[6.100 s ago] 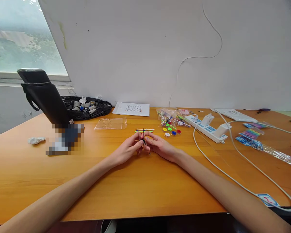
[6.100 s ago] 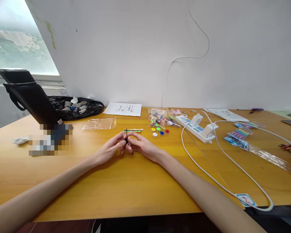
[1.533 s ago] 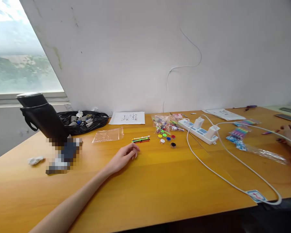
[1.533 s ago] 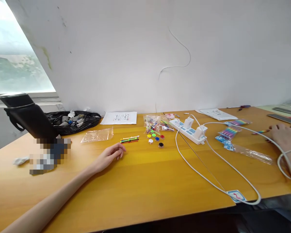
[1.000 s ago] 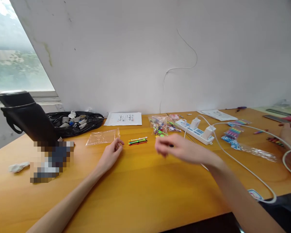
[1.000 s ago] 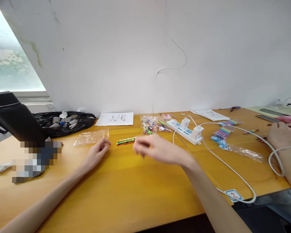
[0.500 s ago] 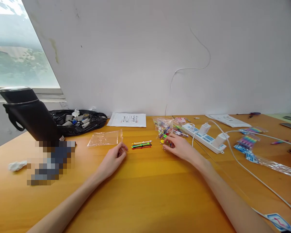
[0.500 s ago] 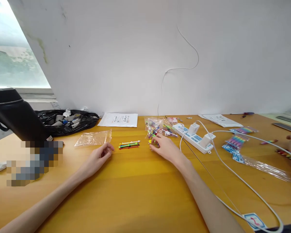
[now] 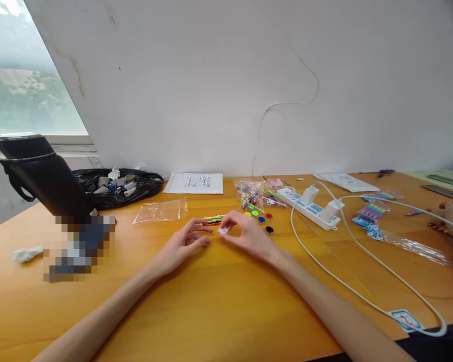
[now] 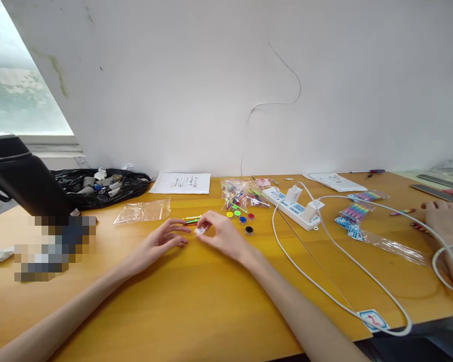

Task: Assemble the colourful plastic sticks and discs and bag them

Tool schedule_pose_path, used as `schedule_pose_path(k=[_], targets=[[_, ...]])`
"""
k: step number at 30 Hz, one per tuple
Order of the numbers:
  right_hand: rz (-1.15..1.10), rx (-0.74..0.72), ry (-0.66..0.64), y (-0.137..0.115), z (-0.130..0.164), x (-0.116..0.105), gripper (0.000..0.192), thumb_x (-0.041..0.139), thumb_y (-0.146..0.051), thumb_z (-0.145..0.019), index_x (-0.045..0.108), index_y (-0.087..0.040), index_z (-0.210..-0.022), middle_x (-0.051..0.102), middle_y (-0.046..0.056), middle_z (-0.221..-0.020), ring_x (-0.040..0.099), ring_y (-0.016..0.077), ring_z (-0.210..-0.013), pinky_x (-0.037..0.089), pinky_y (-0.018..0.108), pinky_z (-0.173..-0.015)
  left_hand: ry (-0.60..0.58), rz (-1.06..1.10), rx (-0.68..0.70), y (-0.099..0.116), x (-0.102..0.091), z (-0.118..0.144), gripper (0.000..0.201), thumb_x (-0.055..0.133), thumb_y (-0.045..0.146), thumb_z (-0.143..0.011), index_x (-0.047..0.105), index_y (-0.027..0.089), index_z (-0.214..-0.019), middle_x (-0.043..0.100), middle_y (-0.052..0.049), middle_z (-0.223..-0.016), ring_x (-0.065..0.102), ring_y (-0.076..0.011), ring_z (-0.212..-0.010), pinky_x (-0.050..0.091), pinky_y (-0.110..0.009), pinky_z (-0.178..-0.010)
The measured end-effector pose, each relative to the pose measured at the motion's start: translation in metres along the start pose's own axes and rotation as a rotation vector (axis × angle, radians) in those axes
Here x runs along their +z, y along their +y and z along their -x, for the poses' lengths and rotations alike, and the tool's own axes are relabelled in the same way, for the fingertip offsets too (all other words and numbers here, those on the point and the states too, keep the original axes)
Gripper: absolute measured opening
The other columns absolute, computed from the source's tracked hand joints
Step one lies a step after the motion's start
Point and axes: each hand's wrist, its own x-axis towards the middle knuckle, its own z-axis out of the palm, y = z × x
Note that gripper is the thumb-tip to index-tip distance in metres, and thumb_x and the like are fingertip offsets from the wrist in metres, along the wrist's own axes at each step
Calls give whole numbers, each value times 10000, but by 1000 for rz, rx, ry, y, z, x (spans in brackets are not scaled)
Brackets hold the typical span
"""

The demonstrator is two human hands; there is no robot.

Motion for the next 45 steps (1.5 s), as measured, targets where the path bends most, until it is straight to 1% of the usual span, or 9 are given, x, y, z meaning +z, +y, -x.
schedule_pose_path(k=[2,6,10,12,17,28,38,42,45], targets=[[-33,-57,-25,-6,0,16,76,659,-233,-926,650,-206,-996,655,40,-1032,656,155,-912,528,293,-875,-56,120,-15,0,5,0,433,634,437,-948,503,256,-1319,622,-110,-1376,695,-214,-1074,506,-393,-1022],[-1,-97,-18,-2,1,25,197,589,-180,-951,637,-225,-1137,651,52,-1145,655,167,-998,522,313,-935,-25,153,-1,-7,7,-5,365,667,454,-929,581,195,-1171,704,-112,-1205,719,-208,-988,535,-407,-1004],[346,-7,220,25,-4,12,234,454,-149,-1003,650,-209,-1116,664,77,-1099,606,227,-1075,473,387,-991,19,163,-39,-9,5,-8,368,715,459,-890,631,173,-1105,727,-105,-1129,727,-215,-981,540,-401,-1003],[569,38,266,40,-8,7,246,446,-156,-1010,671,-190,-1102,655,102,-1102,581,257,-1084,454,414,-991,26,175,-57,-6,4,-8,370,734,458,-872,661,166,-1087,733,-108,-1132,723,-223,-1009,534,-395,-1018],[912,52,170,58,-16,8,228,511,-208,-1014,730,-191,-1074,655,115,-1108,537,285,-1104,423,428,-943,22,202,-82,-2,5,-7,347,750,445,-848,708,167,-1052,746,-88,-1104,697,-228,-1076,509,-378,-1060],[993,63,95,55,-17,8,205,534,-227,-1024,730,-192,-977,686,82,-1035,563,257,-1063,388,405,-935,51,329,-219,1,13,-28,362,797,422,-782,705,136,-983,745,-108,-1029,746,-232,-944,520,-428,-1052],[778,54,183,58,-16,6,136,531,-225,-1007,623,-188,-914,690,100,-983,586,269,-1005,415,436,-926,24,395,-65,-5,24,-18,386,764,443,-850,727,166,-1117,735,-107,-1161,700,-227,-1056,517,-410,-1066],[239,124,315,52,-17,5,124,540,-285,-995,582,-197,-919,695,76,-946,636,225,-905,480,394,-876,97,362,-45,-7,21,-21,441,790,446,-832,706,185,-1176,730,-103,-1241,700,-216,-1082,486,-408,-1103],[-224,195,300,46,-16,8,221,664,-400,-919,584,-200,-873,711,57,-922,675,199,-878,524,356,-863,176,340,-21,-8,20,-22,468,765,480,-850,700,183,-1206,739,-106,-1233,706,-218,-1076,479,-423,-1110]])
